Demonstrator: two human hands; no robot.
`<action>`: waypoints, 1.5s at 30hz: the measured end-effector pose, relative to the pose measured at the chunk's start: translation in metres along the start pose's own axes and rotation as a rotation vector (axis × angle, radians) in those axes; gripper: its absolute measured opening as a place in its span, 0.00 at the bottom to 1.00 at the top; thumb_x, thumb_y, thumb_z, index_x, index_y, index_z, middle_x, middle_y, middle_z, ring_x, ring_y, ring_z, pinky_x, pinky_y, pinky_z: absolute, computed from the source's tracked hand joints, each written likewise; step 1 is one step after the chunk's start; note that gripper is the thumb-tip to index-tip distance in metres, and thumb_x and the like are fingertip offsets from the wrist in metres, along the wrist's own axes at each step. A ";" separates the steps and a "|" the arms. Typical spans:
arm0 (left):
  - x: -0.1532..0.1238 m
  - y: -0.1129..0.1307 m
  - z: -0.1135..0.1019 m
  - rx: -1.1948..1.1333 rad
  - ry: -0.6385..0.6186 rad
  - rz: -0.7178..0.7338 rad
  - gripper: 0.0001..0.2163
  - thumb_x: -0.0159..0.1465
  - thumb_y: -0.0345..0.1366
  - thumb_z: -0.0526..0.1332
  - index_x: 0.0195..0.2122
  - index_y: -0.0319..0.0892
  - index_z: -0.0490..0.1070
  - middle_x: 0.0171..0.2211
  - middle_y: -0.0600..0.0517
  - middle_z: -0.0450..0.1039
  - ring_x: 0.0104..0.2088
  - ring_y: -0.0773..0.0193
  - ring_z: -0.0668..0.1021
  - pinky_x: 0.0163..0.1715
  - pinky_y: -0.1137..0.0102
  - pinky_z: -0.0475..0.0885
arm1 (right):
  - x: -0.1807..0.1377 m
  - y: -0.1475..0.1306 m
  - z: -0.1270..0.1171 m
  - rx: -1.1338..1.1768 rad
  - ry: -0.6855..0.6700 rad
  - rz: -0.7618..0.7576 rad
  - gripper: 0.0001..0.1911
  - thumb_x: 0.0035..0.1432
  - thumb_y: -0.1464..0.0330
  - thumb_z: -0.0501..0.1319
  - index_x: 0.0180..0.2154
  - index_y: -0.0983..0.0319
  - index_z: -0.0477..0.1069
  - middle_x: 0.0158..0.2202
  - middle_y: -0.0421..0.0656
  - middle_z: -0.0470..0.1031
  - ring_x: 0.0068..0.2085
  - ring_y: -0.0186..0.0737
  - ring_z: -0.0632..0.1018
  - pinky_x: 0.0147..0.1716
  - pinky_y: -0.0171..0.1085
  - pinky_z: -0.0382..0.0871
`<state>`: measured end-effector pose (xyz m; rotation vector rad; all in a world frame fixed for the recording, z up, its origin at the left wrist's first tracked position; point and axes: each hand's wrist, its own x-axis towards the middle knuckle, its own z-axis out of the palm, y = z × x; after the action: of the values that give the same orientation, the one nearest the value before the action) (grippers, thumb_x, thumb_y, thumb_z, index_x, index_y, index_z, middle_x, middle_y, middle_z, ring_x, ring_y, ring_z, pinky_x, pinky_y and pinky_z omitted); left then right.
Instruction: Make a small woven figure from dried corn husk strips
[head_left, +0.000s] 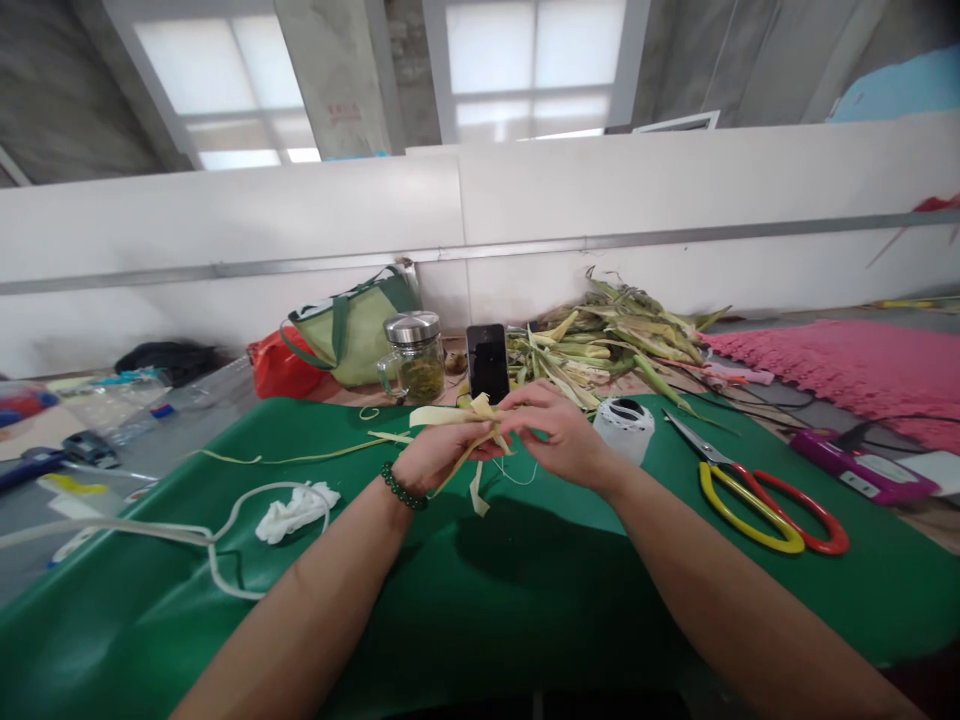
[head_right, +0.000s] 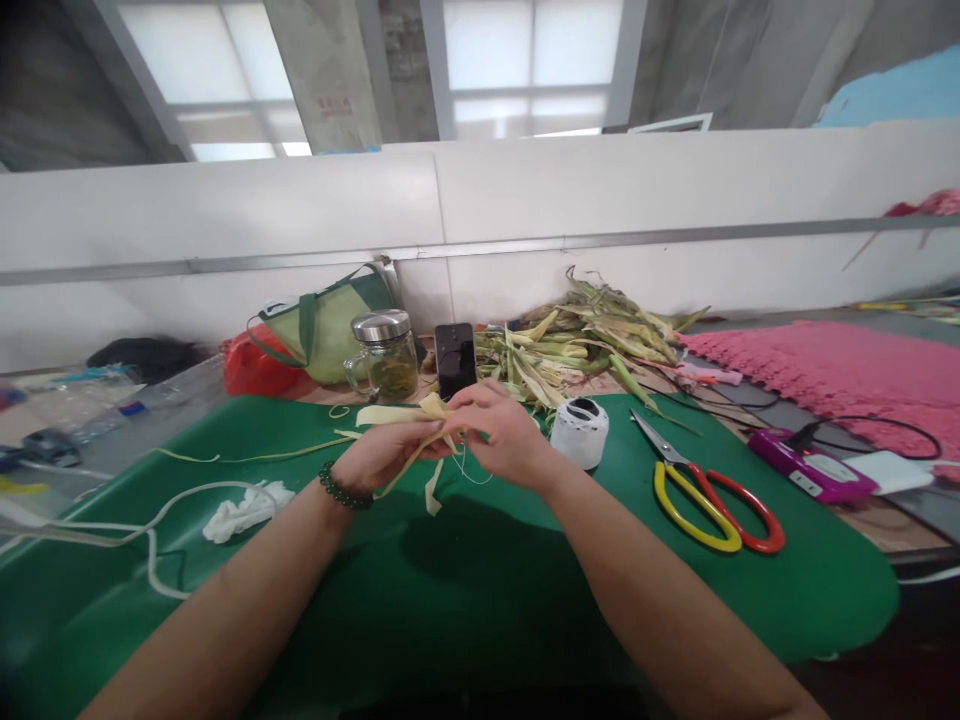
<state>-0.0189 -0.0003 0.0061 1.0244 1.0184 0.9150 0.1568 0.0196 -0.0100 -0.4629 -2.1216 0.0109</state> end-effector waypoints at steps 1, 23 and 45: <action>0.001 0.001 -0.001 -0.024 0.019 -0.012 0.03 0.55 0.28 0.63 0.25 0.36 0.75 0.23 0.51 0.76 0.24 0.68 0.77 0.29 0.76 0.72 | 0.000 0.000 0.000 -0.025 -0.045 -0.047 0.13 0.54 0.78 0.55 0.34 0.59 0.75 0.41 0.47 0.73 0.43 0.43 0.72 0.42 0.44 0.68; 0.004 -0.008 -0.003 0.145 -0.037 0.338 0.17 0.47 0.43 0.70 0.31 0.40 0.67 0.28 0.51 0.77 0.28 0.65 0.78 0.30 0.72 0.72 | 0.003 -0.005 0.015 0.824 0.118 0.756 0.12 0.49 0.60 0.64 0.25 0.63 0.72 0.23 0.38 0.72 0.27 0.33 0.71 0.32 0.35 0.66; 0.003 -0.006 -0.002 -0.013 -0.024 0.154 0.08 0.49 0.34 0.70 0.27 0.38 0.74 0.26 0.53 0.76 0.28 0.68 0.76 0.35 0.73 0.72 | 0.001 -0.012 0.008 -0.050 0.240 0.086 0.08 0.60 0.71 0.57 0.29 0.61 0.72 0.31 0.45 0.73 0.34 0.38 0.75 0.34 0.37 0.71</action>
<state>-0.0189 0.0008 -0.0005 1.1121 0.9220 1.0311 0.1457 0.0103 -0.0117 -0.5560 -1.8694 -0.0461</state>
